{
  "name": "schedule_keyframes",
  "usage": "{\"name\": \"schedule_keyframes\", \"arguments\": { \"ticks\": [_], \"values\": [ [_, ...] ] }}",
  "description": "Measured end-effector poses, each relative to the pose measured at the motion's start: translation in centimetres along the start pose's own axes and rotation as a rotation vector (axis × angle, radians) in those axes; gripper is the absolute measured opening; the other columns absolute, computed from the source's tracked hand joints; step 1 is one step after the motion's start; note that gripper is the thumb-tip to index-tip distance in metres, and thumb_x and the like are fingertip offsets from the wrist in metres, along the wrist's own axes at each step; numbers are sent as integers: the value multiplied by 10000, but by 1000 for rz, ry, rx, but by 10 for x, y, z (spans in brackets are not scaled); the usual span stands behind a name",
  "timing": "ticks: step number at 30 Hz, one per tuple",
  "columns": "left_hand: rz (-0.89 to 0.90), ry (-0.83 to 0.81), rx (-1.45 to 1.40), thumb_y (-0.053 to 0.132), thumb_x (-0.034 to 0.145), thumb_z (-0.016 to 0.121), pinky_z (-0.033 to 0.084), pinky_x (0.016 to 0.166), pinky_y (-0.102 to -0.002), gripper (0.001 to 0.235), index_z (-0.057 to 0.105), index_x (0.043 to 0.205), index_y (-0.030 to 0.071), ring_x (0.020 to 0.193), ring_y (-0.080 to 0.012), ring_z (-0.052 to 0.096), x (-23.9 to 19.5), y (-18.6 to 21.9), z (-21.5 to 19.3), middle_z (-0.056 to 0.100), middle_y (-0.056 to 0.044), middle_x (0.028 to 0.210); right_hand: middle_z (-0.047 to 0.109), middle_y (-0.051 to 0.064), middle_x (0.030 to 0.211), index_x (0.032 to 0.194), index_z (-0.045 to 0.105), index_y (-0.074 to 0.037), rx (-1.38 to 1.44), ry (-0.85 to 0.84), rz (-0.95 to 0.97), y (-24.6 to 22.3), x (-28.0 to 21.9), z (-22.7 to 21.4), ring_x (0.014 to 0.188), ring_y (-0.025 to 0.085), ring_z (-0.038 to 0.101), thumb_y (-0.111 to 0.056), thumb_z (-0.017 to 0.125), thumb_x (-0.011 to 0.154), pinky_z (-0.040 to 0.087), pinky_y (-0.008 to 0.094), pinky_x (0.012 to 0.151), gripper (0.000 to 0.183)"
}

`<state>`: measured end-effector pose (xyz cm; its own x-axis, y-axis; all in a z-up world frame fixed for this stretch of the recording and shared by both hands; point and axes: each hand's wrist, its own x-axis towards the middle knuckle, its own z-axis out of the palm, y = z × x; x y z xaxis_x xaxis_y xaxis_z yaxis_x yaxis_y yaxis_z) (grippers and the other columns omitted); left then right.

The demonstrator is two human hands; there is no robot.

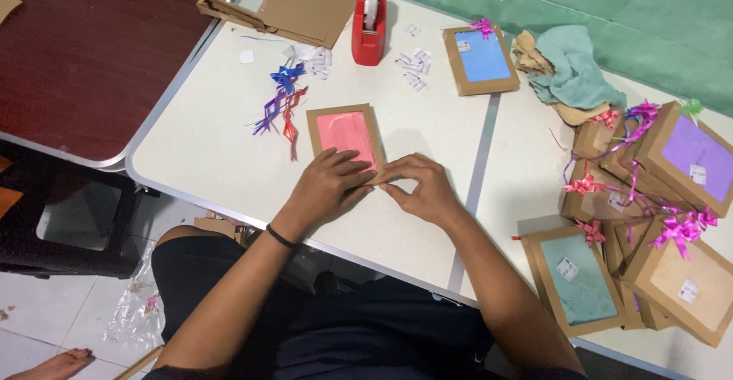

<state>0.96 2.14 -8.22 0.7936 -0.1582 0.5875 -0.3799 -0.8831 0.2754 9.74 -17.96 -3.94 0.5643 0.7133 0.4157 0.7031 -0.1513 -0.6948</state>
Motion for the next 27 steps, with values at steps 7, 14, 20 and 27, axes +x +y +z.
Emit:
{"name": "schedule_keyframes", "arguments": {
  "ticks": [7, 14, 20, 27],
  "values": [
    [-42, -71, -44, 479, 977, 625, 374, 1130, -522, 302, 789, 1133, 279, 1295, -305, 596, -6, -3, 7, 747, -56, 1217, 770, 58, 1011, 1070, 780, -142, 94, -37, 264, 32, 16, -1, 964, 194, 691, -98, 907, 703, 539, 358, 887, 391],
    [-286, -293, -172, 501, 973, 574, 108, 1126, -767, 272, 762, 1134, 386, 1435, -252, 400, 0, -8, -4, 664, 64, 1344, 717, 47, 952, 1164, 714, -62, 374, 53, 622, 46, 89, -2, 805, 110, 645, -85, 736, 827, 597, 240, 668, 338],
    [-291, -259, -211, 515, 961, 593, 133, 1137, -774, 235, 760, 1096, 418, 1407, -222, 426, -4, -15, 2, 668, 95, 1317, 705, 97, 968, 1304, 599, -77, 445, 277, 905, 103, 192, 10, 789, 195, 729, -403, 614, 973, 666, 362, 707, 465],
    [-309, -255, -240, 514, 958, 595, 111, 1151, -772, 238, 755, 1100, 409, 1414, -200, 421, -5, -15, 3, 675, 107, 1299, 773, 124, 897, 1115, 589, -130, 472, 207, 1031, 144, 267, 16, 803, 299, 805, -509, 585, 907, 672, 474, 753, 433]
  ]
}}
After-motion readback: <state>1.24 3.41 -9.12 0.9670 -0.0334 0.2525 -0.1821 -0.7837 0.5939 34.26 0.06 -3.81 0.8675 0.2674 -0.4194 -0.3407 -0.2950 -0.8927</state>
